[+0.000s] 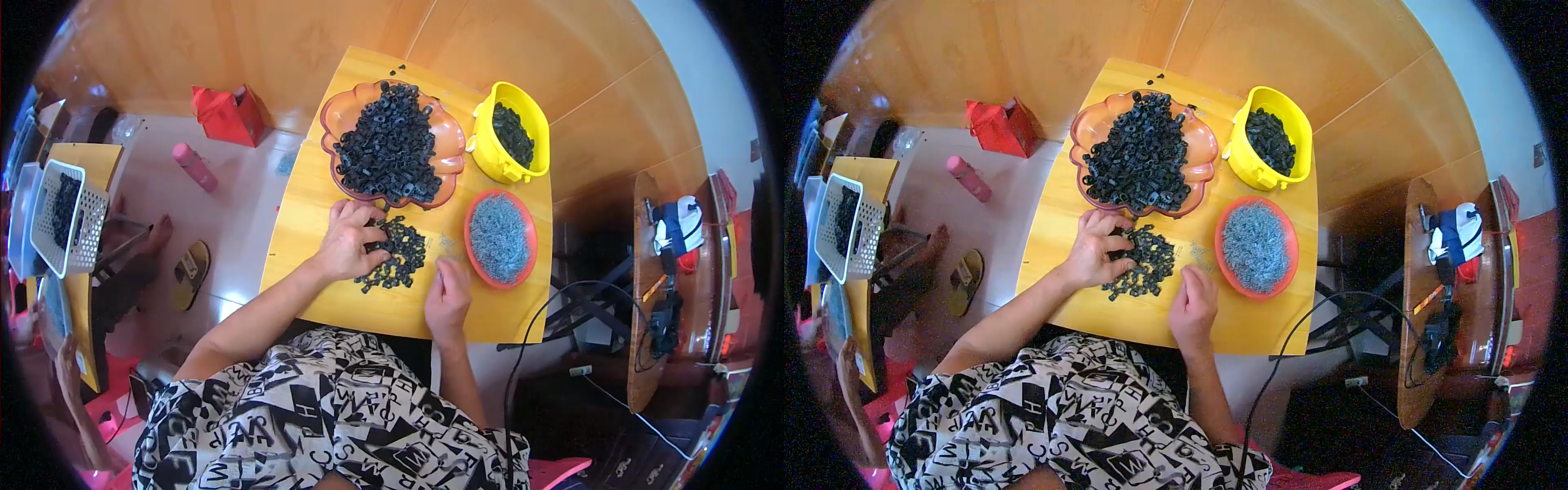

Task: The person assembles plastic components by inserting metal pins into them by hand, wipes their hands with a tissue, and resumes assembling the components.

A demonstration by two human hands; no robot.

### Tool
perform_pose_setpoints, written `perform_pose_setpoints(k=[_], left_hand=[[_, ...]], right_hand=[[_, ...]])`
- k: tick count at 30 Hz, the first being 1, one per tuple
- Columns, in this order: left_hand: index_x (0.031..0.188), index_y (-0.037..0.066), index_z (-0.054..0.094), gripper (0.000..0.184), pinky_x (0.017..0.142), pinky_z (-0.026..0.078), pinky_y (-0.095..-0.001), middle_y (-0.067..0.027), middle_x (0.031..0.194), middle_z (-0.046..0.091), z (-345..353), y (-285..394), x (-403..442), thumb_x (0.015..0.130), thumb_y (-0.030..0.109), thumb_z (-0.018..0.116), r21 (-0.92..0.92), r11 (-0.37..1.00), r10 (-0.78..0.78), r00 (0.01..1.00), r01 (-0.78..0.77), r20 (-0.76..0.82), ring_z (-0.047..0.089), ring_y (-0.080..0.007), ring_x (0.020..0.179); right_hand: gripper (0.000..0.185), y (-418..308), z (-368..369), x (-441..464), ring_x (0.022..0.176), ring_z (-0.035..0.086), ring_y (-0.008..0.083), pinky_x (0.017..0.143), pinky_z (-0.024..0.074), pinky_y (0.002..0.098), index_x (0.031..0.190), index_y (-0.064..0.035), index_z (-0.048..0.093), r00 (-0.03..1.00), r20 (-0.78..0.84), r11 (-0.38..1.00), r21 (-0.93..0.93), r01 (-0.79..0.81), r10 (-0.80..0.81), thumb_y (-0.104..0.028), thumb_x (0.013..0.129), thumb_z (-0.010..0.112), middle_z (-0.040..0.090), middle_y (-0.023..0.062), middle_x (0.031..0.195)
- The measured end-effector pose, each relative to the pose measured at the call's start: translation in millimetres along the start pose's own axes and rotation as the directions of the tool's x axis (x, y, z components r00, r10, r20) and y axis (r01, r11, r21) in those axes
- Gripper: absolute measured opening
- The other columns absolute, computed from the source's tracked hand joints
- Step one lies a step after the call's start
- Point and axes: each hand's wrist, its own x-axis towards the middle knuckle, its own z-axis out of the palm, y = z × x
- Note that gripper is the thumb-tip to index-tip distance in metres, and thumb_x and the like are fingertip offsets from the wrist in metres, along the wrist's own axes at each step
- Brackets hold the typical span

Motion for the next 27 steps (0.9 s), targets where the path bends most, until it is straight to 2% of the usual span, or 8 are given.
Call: perform_pose_setpoints(k=[6,12,15,21,24,27], left_hand=[[0.073,0.007,0.067,0.027,0.092,0.029,-0.0421,-0.0077,0.103,0.056,1.2,-2.8,-1.9,0.052,0.021,0.078,-0.017,1.000,0.019,0.999,-0.018,0.042,0.046,-0.0269,0.105],[0.077,0.007,0.067,0.031,0.092,0.029,-0.0422,-0.0071,0.106,0.056,-0.4,-1.6,-0.7,0.050,0.019,0.077,-0.012,1.000,0.011,0.995,-0.009,0.099,0.046,-0.0274,0.107],[0.079,0.008,0.067,0.033,0.092,0.029,-0.0424,-0.0078,0.106,0.055,-0.6,-2.4,1.1,0.049,0.018,0.076,-0.011,1.000,0.025,0.993,-0.024,0.116,0.046,-0.0274,0.107],[0.078,0.010,0.068,0.029,0.092,0.029,-0.0413,-0.0076,0.105,0.055,-1.3,5.5,4.1,0.051,0.017,0.075,-0.005,1.000,0.017,0.997,-0.017,0.074,0.045,-0.0265,0.106],[0.080,0.010,0.068,0.026,0.092,0.029,-0.0409,-0.0070,0.105,0.055,0.9,1.1,1.8,0.055,0.016,0.074,0.010,0.999,0.047,0.994,-0.048,0.097,0.045,-0.0264,0.106],[0.082,0.010,0.067,0.022,0.092,0.028,-0.0404,-0.0064,0.105,0.055,3.4,-3.1,1.7,0.061,0.013,0.071,-0.015,0.999,0.040,0.996,-0.039,0.075,0.045,-0.0255,0.106]], right_hand=[[0.022,24.4,13.8,37.1,0.083,0.052,0.0315,0.074,0.0429,0.0383,0.095,0.0008,0.060,0.980,0.180,0.980,-0.160,0.119,-0.089,0.000,0.073,0.054,0.057,0.0133,0.091],[0.019,30.8,20.7,37.7,0.084,0.050,0.0310,0.074,0.0423,0.0387,0.086,-0.0002,0.058,0.955,0.297,0.955,-0.279,0.100,-0.013,0.001,0.067,0.056,0.054,0.0133,0.085],[0.014,26.1,15.6,37.3,0.086,0.050,0.0326,0.074,0.0421,0.0398,0.082,-0.0008,0.055,0.961,0.277,0.950,-0.295,0.098,-0.013,0.000,0.069,0.057,0.053,0.0150,0.087],[0.014,23.9,11.4,32.6,0.080,0.049,0.0342,0.071,0.0410,0.0415,0.075,-0.0005,0.050,0.985,0.159,0.982,-0.159,0.099,-0.073,0.005,0.067,0.060,0.052,0.0153,0.082],[0.013,20.9,6.7,27.1,0.079,0.052,0.0347,0.069,0.0423,0.0414,0.080,-0.0006,0.051,0.985,0.165,0.999,0.005,0.039,-0.040,0.002,0.070,0.059,0.054,0.0151,0.083],[0.013,13.2,5.6,15.0,0.068,0.055,0.0284,0.062,0.0439,0.0357,0.082,0.0002,0.051,0.979,0.188,0.976,0.183,-0.120,0.085,0.003,0.072,0.060,0.055,0.0132,0.077]])
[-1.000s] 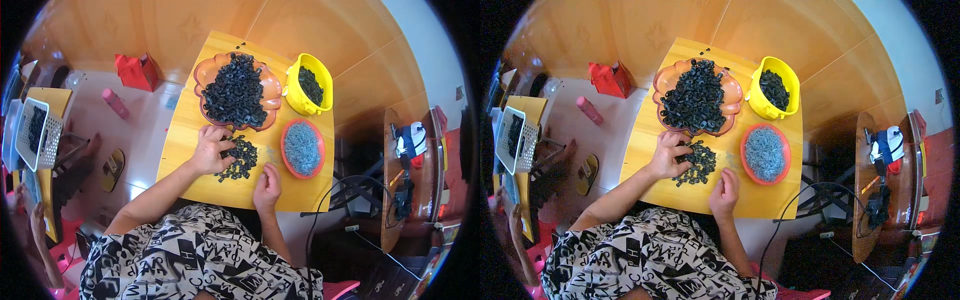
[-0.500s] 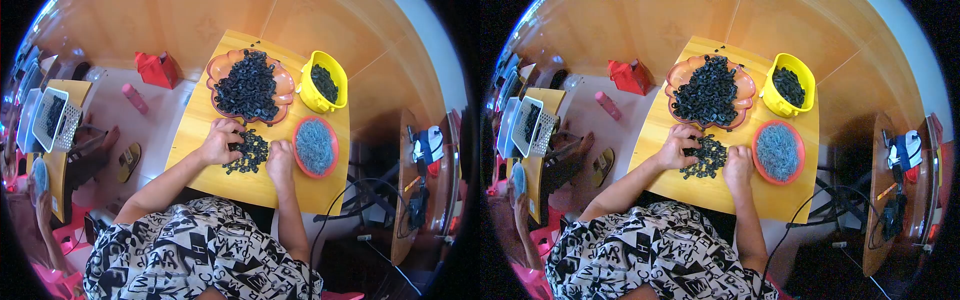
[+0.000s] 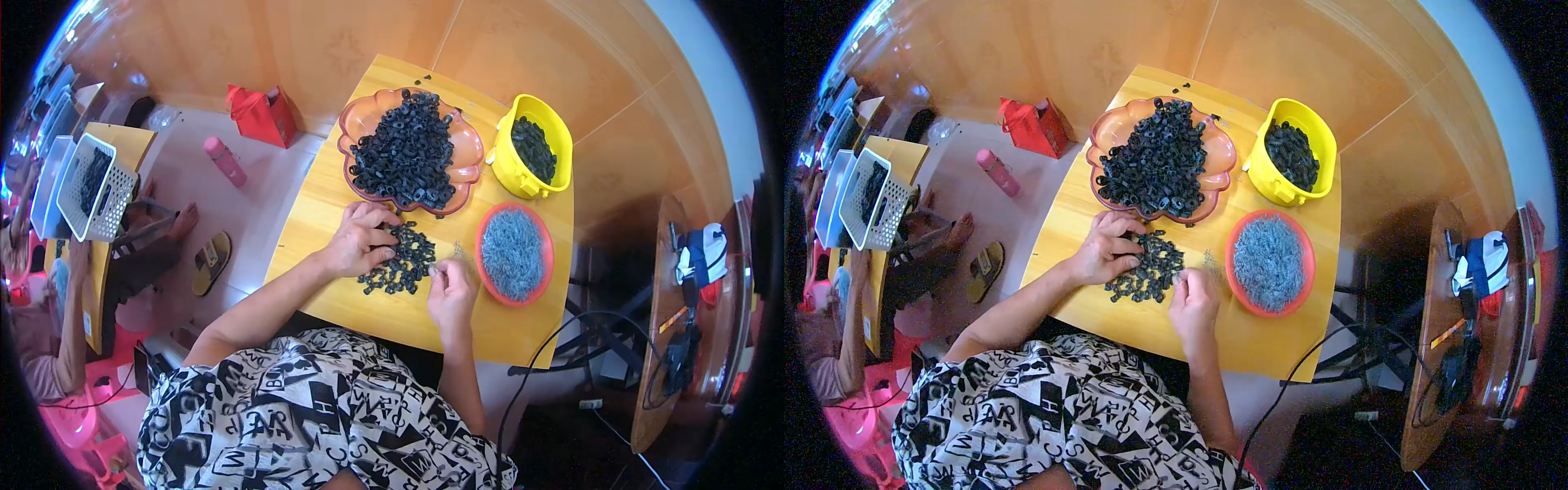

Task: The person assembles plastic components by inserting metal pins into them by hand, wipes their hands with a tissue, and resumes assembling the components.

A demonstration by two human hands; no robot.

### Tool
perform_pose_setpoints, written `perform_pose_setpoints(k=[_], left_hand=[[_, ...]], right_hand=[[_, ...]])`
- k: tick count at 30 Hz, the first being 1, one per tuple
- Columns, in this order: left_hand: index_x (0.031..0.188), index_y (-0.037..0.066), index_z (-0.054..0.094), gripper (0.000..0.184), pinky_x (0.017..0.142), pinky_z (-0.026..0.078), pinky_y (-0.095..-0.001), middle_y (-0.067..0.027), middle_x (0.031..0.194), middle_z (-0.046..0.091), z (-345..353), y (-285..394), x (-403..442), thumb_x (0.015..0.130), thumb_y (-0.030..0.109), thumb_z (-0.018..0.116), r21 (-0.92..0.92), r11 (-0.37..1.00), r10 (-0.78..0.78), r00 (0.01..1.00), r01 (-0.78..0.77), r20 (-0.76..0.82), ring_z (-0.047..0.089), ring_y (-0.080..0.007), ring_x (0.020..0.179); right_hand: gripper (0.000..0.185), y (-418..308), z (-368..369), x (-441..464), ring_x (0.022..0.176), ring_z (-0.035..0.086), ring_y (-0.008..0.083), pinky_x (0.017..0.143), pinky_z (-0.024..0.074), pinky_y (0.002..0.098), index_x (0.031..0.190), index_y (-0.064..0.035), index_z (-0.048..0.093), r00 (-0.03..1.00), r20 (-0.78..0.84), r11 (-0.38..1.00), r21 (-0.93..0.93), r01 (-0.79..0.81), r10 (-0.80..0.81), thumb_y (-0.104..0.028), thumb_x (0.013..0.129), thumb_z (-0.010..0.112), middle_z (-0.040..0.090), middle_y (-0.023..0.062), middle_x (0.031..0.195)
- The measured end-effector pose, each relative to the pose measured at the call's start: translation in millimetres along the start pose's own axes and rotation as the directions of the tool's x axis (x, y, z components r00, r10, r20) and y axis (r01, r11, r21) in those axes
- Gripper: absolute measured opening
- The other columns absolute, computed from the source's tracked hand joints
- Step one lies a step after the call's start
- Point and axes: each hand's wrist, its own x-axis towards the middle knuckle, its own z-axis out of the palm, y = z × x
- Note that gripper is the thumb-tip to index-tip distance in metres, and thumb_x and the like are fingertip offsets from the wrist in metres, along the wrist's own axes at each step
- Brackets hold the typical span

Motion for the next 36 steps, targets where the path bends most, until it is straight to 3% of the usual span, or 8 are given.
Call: perform_pose_setpoints(k=[3,9,12,13,17,23,32,36], left_hand=[[0.086,0.008,0.067,0.020,0.091,0.030,-0.0393,-0.0064,0.104,0.055,-4.0,3.1,-0.3,0.066,0.007,0.067,-0.123,0.991,-0.065,0.996,0.058,-0.056,0.046,-0.0246,0.104],[0.098,0.001,0.063,0.019,0.075,0.045,-0.0289,-0.0105,0.088,0.060,-16.3,36.6,-14.6,0.080,0.001,0.058,-0.493,0.853,-0.208,0.978,0.168,-0.026,0.056,-0.0202,0.083],[0.103,0.000,0.062,0.021,0.072,0.047,-0.0240,-0.0082,0.086,0.063,-17.2,55.6,-31.0,0.083,0.003,0.057,-0.866,0.248,-0.474,0.834,0.435,0.283,0.058,-0.0135,0.077],[0.106,0.000,0.060,0.022,0.071,0.048,-0.0221,-0.0069,0.087,0.064,-19.5,57.5,-34.1,0.085,0.004,0.057,-0.836,0.301,-0.463,0.837,0.458,0.292,0.059,-0.0107,0.075],[0.104,-0.002,0.060,0.021,0.071,0.049,-0.0240,-0.0084,0.089,0.064,-12.3,53.1,-50.6,0.083,0.001,0.058,-0.935,0.077,-0.443,0.852,0.346,0.279,0.059,-0.0117,0.077],[0.097,-0.002,0.060,0.019,0.075,0.047,-0.0232,-0.0056,0.091,0.062,-8.9,55.9,-56.8,0.078,-0.007,0.060,-0.918,0.133,-0.534,0.807,0.373,0.251,0.058,-0.0104,0.084],[0.095,-0.004,0.061,0.018,0.083,0.044,-0.0268,-0.0079,0.095,0.060,-7.1,49.7,-68.1,0.077,-0.006,0.061,-0.875,0.241,-0.478,0.836,0.419,0.268,0.056,-0.0146,0.092],[0.095,-0.004,0.060,0.016,0.078,0.044,-0.0262,-0.0082,0.091,0.059,-7.6,48.5,-73.8,0.079,-0.006,0.058,-0.840,0.406,-0.382,0.902,0.361,0.203,0.055,-0.0147,0.088]], right_hand=[[0.012,-10.0,0.7,-10.1,0.062,0.054,0.0163,0.057,0.0433,0.0274,0.085,0.0008,0.053,0.975,0.076,0.954,0.205,-0.218,0.207,0.003,0.076,0.061,0.055,0.0087,0.073],[0.009,-27.8,2.2,-18.8,0.065,0.050,0.0058,0.060,0.0426,0.0204,0.088,0.0010,0.053,0.960,0.126,0.806,0.521,-0.280,0.252,0.003,0.081,0.057,0.054,0.0015,0.075],[0.007,-46.4,-2.0,-14.7,0.068,0.050,0.0051,0.062,0.0424,0.0189,0.088,0.0007,0.053,0.944,0.170,0.751,0.573,-0.329,0.284,0.004,0.082,0.056,0.054,0.0004,0.077],[0.007,-50.1,-2.7,-14.5,0.068,0.050,0.0048,0.062,0.0423,0.0187,0.088,0.0006,0.053,0.942,0.192,0.737,0.586,-0.336,0.277,0.004,0.082,0.056,0.054,0.0002,0.077],[0.006,-58.2,-1.4,-14.2,0.070,0.050,0.0045,0.063,0.0422,0.0183,0.088,0.0004,0.054,0.934,0.254,0.713,0.604,-0.356,0.250,0.003,0.083,0.055,0.055,0.0001,0.079],[0.006,-63.2,5.2,-14.4,0.069,0.050,0.0048,0.063,0.0424,0.0186,0.088,0.0010,0.055,0.930,0.298,0.749,0.560,-0.353,0.216,0.001,0.082,0.057,0.055,0.0010,0.079],[0.005,-63.7,4.7,-11.5,0.062,0.049,0.0044,0.056,0.0412,0.0191,0.083,0.0011,0.054,0.874,0.408,0.788,0.431,-0.440,0.264,0.003,0.080,0.057,0.054,0.0002,0.071],[0.005,-65.7,6.2,-13.8,0.059,0.050,0.0054,0.052,0.0406,0.0209,0.080,0.0011,0.055,0.880,0.422,0.870,0.325,-0.370,0.217,0.004,0.077,0.059,0.054,0.0026,0.066]])
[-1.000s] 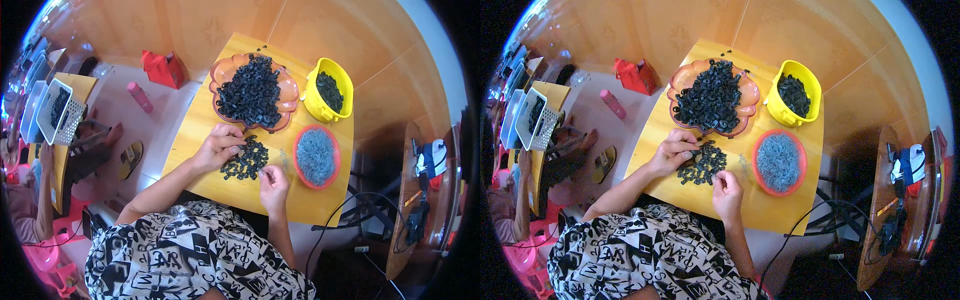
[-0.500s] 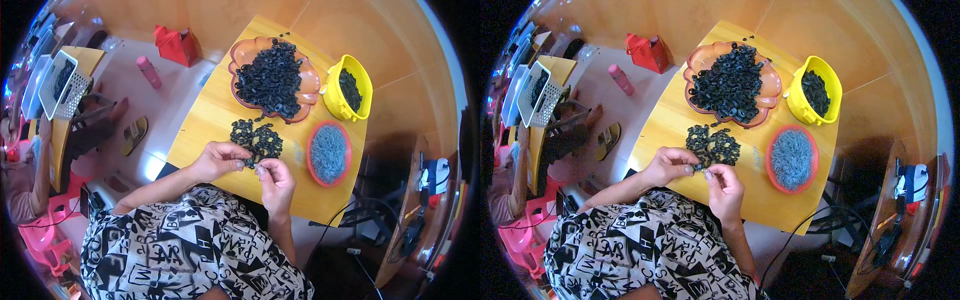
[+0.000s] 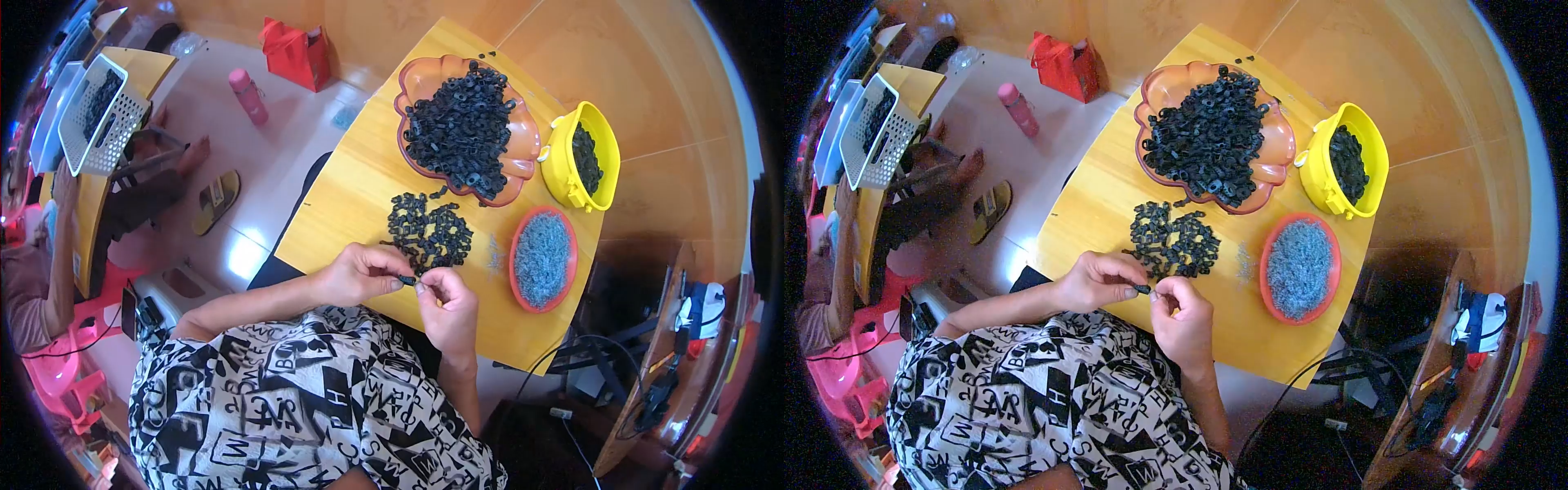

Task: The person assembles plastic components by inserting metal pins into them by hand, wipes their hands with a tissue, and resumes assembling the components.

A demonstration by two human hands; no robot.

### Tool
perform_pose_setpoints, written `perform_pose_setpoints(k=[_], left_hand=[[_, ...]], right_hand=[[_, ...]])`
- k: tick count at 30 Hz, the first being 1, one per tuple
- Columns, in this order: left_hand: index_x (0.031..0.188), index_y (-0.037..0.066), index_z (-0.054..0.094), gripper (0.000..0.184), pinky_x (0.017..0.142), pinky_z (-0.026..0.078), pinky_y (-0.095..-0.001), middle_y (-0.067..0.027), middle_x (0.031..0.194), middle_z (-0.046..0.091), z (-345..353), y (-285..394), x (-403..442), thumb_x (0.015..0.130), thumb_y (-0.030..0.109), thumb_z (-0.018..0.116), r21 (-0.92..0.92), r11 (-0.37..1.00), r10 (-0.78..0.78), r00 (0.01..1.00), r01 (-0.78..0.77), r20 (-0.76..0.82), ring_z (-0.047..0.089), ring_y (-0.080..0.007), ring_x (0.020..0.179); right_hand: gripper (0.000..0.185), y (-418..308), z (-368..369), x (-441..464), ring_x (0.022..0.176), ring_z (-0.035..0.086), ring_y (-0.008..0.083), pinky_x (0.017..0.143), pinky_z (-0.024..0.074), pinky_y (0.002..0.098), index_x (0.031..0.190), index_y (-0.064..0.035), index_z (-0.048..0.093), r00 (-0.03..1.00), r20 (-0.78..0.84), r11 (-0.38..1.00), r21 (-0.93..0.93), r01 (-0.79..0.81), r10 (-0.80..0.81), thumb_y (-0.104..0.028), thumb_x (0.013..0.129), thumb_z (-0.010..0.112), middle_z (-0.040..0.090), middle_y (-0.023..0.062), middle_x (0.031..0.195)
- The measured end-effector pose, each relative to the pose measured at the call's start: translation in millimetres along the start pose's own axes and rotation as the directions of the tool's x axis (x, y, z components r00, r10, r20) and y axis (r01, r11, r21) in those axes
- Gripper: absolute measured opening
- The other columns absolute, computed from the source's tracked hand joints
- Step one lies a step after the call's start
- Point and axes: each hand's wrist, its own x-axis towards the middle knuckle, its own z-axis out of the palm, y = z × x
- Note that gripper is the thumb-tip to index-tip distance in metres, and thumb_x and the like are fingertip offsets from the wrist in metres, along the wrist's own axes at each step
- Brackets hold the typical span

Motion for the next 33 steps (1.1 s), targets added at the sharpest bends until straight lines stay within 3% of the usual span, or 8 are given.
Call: perform_pose_setpoints(k=[3,10,15,19,21,24,27,33], left_hand=[[0.095,-0.003,0.060,0.017,0.078,0.043,-0.0276,-0.0094,0.091,0.059,-1.0,3.3,-5.6,0.078,-0.005,0.057,0.088,0.996,0.032,0.999,-0.034,0.026,0.056,-0.0174,0.088],[0.094,-0.002,0.061,0.015,0.079,0.045,-0.0288,-0.0114,0.094,0.061,-4.6,-5.9,-20.5,0.079,-0.003,0.060,0.141,0.989,-0.048,0.995,0.036,0.083,0.057,-0.0199,0.091],[0.095,-0.002,0.061,0.015,0.074,0.046,-0.0253,-0.0076,0.090,0.062,-6.2,-9.6,-19.6,0.080,-0.004,0.058,-0.006,0.992,-0.128,0.992,0.129,0.019,0.058,-0.0159,0.082],[0.100,-0.003,0.058,0.018,0.071,0.049,-0.0255,-0.0109,0.089,0.063,-12.9,-19.5,-13.9,0.082,0.000,0.057,-0.557,0.825,-0.155,0.987,0.100,-0.053,0.060,-0.0143,0.075],[0.099,-0.003,0.058,0.018,0.070,0.048,-0.0263,-0.0132,0.090,0.063,-15.4,-17.7,-11.8,0.081,0.001,0.059,-0.622,0.776,-0.175,0.984,0.109,-0.045,0.060,-0.0164,0.076],[0.098,-0.003,0.058,0.018,0.069,0.048,-0.0275,-0.0142,0.090,0.062,-16.5,-18.6,-11.6,0.080,0.001,0.059,-0.674,0.733,-0.179,0.982,0.093,-0.060,0.060,-0.0184,0.076],[0.098,-0.003,0.058,0.018,0.070,0.048,-0.0282,-0.0142,0.090,0.062,-17.4,-16.5,-11.2,0.080,0.000,0.059,-0.708,0.701,-0.189,0.980,0.089,-0.064,0.059,-0.0192,0.076],[0.098,-0.003,0.058,0.019,0.071,0.048,-0.0287,-0.0142,0.090,0.062,-17.8,-15.2,-11.0,0.080,-0.002,0.058,-0.706,0.702,-0.182,0.982,0.096,-0.048,0.059,-0.0200,0.077]], right_hand=[[0.004,-9.9,0.5,-4.2,0.062,0.051,0.0053,0.056,0.0418,0.0201,0.078,0.0018,0.057,0.997,0.050,0.980,-0.186,0.066,-0.057,0.005,0.077,0.058,0.057,0.0020,0.071],[0.010,1.7,3.8,-10.7,0.054,0.048,0.0077,0.050,0.0408,0.0232,0.077,0.0007,0.056,0.985,0.174,0.997,-0.077,0.002,0.011,-0.003,0.075,0.065,0.054,0.0043,0.062],[0.011,2.1,-1.2,-10.8,0.062,0.049,0.0050,0.056,0.0414,0.0200,0.082,0.0013,0.057,0.977,0.207,0.998,-0.057,-0.031,0.042,-0.003,0.077,0.065,0.055,0.0002,0.068],[0.008,12.9,-27.8,-8.3,0.064,0.051,0.0074,0.058,0.0418,0.0218,0.081,0.0020,0.058,0.994,-0.096,0.996,-0.065,-0.060,0.053,-0.005,0.079,0.062,0.056,0.0030,0.070],[0.007,17.7,-36.8,-7.7,0.063,0.054,0.0138,0.058,0.0436,0.0267,0.080,0.0023,0.058,0.964,-0.266,0.972,-0.222,-0.081,0.019,-0.004,0.078,0.061,0.057,0.0086,0.070],[0.007,22.0,-35.9,-11.5,0.068,0.057,0.0255,0.062,0.0452,0.0328,0.083,0.0019,0.058,0.973,-0.176,0.862,-0.506,0.038,-0.146,-0.001,0.076,0.060,0.058,0.0144,0.075],[0.011,26.0,-19.7,-15.4,0.074,0.056,0.0334,0.066,0.0449,0.0374,0.084,0.0006,0.059,0.972,-0.112,0.868,-0.480,0.128,-0.205,0.000,0.073,0.061,0.057,0.0169,0.079],[0.014,31.1,10.3,-9.4,0.072,0.054,0.0316,0.063,0.0439,0.0388,0.082,-0.0009,0.058,0.958,-0.126,0.848,-0.505,0.160,-0.256,-0.004,0.071,0.065,0.055,0.0143,0.076]])
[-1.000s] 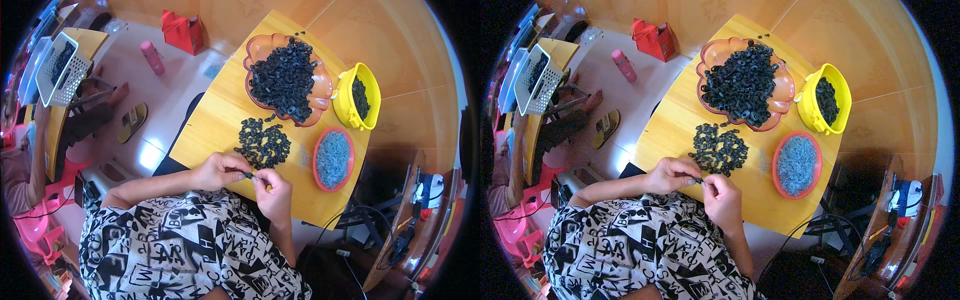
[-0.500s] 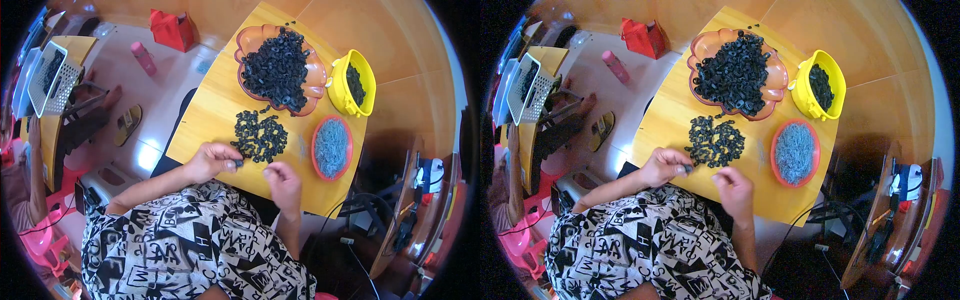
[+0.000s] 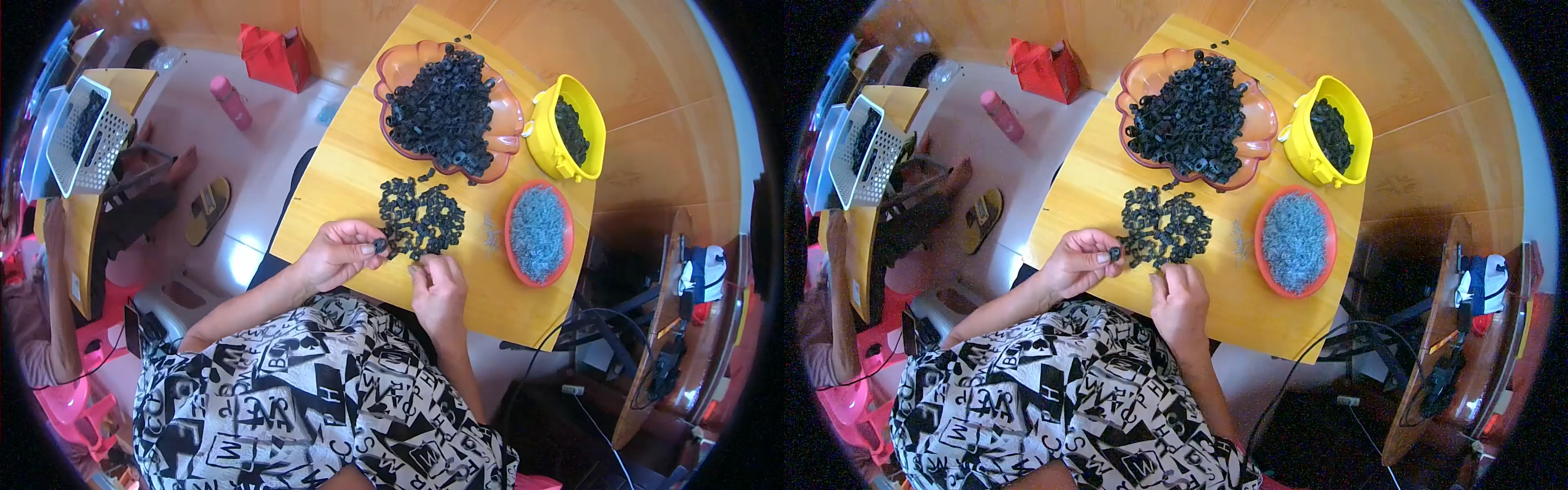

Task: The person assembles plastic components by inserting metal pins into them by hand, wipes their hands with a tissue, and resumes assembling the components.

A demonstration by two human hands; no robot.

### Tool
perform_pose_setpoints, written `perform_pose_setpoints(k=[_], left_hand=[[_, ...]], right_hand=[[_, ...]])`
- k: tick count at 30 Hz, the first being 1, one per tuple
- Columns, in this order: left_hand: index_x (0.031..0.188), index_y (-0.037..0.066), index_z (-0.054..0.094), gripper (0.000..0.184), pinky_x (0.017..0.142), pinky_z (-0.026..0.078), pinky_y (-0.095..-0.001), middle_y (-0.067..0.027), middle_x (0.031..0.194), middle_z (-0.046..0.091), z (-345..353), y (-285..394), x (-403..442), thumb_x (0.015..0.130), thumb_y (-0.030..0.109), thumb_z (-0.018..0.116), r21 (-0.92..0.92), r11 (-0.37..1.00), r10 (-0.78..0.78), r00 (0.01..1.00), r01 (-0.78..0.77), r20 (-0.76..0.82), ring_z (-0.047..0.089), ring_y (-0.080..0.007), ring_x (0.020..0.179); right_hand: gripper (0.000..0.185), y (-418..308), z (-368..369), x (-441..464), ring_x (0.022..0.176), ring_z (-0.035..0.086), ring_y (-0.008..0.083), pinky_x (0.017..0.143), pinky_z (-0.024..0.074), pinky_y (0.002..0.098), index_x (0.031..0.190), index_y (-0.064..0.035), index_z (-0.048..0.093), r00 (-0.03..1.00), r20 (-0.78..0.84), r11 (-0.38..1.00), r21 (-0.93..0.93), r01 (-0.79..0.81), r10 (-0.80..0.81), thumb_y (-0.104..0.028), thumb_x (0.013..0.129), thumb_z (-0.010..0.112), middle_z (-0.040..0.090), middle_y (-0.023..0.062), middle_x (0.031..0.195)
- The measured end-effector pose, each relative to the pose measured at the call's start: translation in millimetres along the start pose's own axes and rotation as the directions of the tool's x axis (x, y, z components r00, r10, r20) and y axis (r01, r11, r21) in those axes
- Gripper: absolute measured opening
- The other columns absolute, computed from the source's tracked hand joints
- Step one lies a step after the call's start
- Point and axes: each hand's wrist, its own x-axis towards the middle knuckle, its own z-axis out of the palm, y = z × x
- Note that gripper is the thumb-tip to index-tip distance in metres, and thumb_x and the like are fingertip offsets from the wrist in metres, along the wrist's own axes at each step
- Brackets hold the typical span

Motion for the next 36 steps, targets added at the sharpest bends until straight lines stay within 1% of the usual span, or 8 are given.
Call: perform_pose_setpoints(k=[5,11,14,17,18,20,23,36], left_hand=[[0.099,-0.003,0.058,0.019,0.071,0.048,-0.0285,-0.0140,0.091,0.062,1.0,-0.8,0.4,0.080,-0.002,0.058,0.006,1.000,0.013,1.000,-0.013,0.021,0.059,-0.0198,0.076],[0.099,-0.004,0.058,0.019,0.071,0.049,-0.0272,-0.0145,0.090,0.062,0.7,-0.9,-0.3,0.080,-0.001,0.059,0.021,1.000,-0.003,1.000,0.002,0.012,0.061,-0.0189,0.076],[0.100,-0.004,0.058,0.020,0.071,0.049,-0.0264,-0.0147,0.090,0.062,0.6,-1.9,0.0,0.080,-0.001,0.059,0.018,1.000,-0.004,1.000,0.004,0.025,0.061,-0.0182,0.076],[0.099,-0.004,0.058,0.019,0.071,0.049,-0.0258,-0.0143,0.091,0.062,2.1,-2.7,-0.2,0.080,0.000,0.059,0.075,0.997,-0.012,1.000,0.011,0.006,0.060,-0.0173,0.076],[0.099,-0.004,0.058,0.019,0.071,0.048,-0.0256,-0.0139,0.091,0.062,3.0,-3.8,0.8,0.080,0.000,0.059,0.077,0.997,-0.007,1.000,0.007,0.009,0.060,-0.0169,0.076],[0.099,-0.004,0.059,0.019,0.071,0.048,-0.0253,-0.0131,0.091,0.062,5.7,-7.2,3.6,0.081,0.000,0.059,0.080,0.997,-0.001,1.000,-0.001,0.017,0.059,-0.0161,0.077],[0.098,-0.004,0.059,0.018,0.070,0.048,-0.0250,-0.0118,0.089,0.062,10.2,-7.5,9.4,0.081,0.000,0.059,0.106,0.994,0.015,0.999,-0.020,0.043,0.059,-0.0156,0.077],[0.097,-0.005,0.059,0.016,0.068,0.045,-0.0249,-0.0115,0.087,0.060,6.0,-12.6,12.0,0.081,-0.001,0.057,0.180,0.983,0.015,0.999,-0.022,0.037,0.055,-0.0150,0.074]], right_hand=[[0.018,-5.1,6.3,10.8,0.070,0.054,0.0307,0.061,0.0440,0.0395,0.075,-0.0022,0.054,0.997,-0.025,0.968,-0.244,0.061,-0.069,-0.014,0.072,0.067,0.052,0.0129,0.072],[0.012,-4.6,9.6,11.4,0.067,0.054,0.0312,0.059,0.0453,0.0406,0.073,-0.0034,0.052,0.996,-0.023,0.923,-0.379,0.068,-0.083,-0.009,0.073,0.062,0.052,0.0133,0.069],[0.006,-6.4,3.2,11.9,0.065,0.055,0.0324,0.057,0.0452,0.0414,0.076,-0.0026,0.054,0.999,-0.005,0.946,-0.321,0.042,-0.046,-0.002,0.072,0.058,0.054,0.0139,0.069],[0.010,-2.4,-3.8,12.2,0.064,0.056,0.0279,0.056,0.0455,0.0359,0.083,-0.0002,0.057,0.995,-0.060,0.987,-0.143,0.073,-0.083,0.003,0.073,0.057,0.056,0.0141,0.072],[0.012,-3.6,-5.3,11.9,0.064,0.055,0.0239,0.057,0.0448,0.0328,0.086,0.0006,0.057,1.000,-0.024,1.000,0.020,-0.015,0.015,0.003,0.074,0.057,0.057,0.0125,0.073],[0.015,-9.0,-10.5,11.5,0.063,0.055,0.0161,0.057,0.0436,0.0265,0.091,0.0022,0.057,0.978,0.090,0.923,0.324,-0.208,0.189,0.004,0.076,0.057,0.059,0.0093,0.075],[0.013,-24.1,-20.9,17.2,0.064,0.049,0.0060,0.058,0.0406,0.0199,0.093,0.0029,0.057,0.945,0.253,0.725,0.609,-0.321,0.205,0.001,0.080,0.057,0.057,0.0022,0.075],[0.008,-24.9,-12.6,29.6,0.060,0.049,0.0033,0.053,0.0398,0.0179,0.088,0.0021,0.059,0.920,0.329,0.758,0.539,-0.367,0.212,0.001,0.081,0.057,0.057,-0.0009,0.071]])
